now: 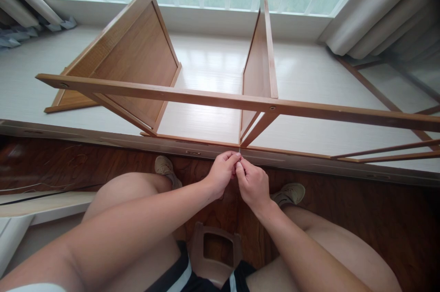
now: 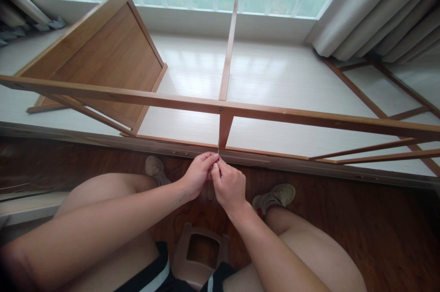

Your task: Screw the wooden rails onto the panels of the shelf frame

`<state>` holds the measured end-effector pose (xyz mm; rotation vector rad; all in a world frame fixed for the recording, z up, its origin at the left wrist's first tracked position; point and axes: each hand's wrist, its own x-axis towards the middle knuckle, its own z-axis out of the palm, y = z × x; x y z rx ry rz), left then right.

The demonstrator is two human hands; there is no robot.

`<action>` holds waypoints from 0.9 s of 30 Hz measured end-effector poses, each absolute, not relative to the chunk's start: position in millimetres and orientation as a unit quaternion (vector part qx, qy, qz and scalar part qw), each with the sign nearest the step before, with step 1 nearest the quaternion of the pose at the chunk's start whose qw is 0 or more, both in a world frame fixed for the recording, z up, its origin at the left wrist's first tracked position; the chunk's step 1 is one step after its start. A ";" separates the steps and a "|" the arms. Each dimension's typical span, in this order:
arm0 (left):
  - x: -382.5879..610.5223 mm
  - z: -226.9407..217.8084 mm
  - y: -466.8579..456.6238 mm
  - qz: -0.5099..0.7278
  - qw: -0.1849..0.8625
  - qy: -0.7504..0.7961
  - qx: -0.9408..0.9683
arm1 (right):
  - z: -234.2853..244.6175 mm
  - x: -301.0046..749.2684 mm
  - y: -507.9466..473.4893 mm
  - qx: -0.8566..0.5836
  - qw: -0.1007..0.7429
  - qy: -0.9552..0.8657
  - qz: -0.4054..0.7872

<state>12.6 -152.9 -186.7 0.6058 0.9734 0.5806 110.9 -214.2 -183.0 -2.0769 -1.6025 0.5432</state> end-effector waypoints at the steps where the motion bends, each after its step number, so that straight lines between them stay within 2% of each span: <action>1: 12.6 -186.7 -152.7 0.270 0.800 0.455 0.283 | -183.3 111.0 -214.4 -0.753 0.233 -0.581 0.204; 16: 13.5 -185.1 -151.2 0.283 0.796 0.443 0.301 | -186.0 109.6 -214.7 -0.715 0.345 -0.513 0.326; 23: 11.6 -188.2 -149.5 0.251 0.821 0.407 0.311 | -197.9 103.8 -211.9 -0.554 0.512 -0.282 0.592; 27: 11.7 -186.0 -149.0 0.229 0.823 0.430 0.292 | -197.8 105.5 -210.6 -0.423 0.549 -0.129 0.709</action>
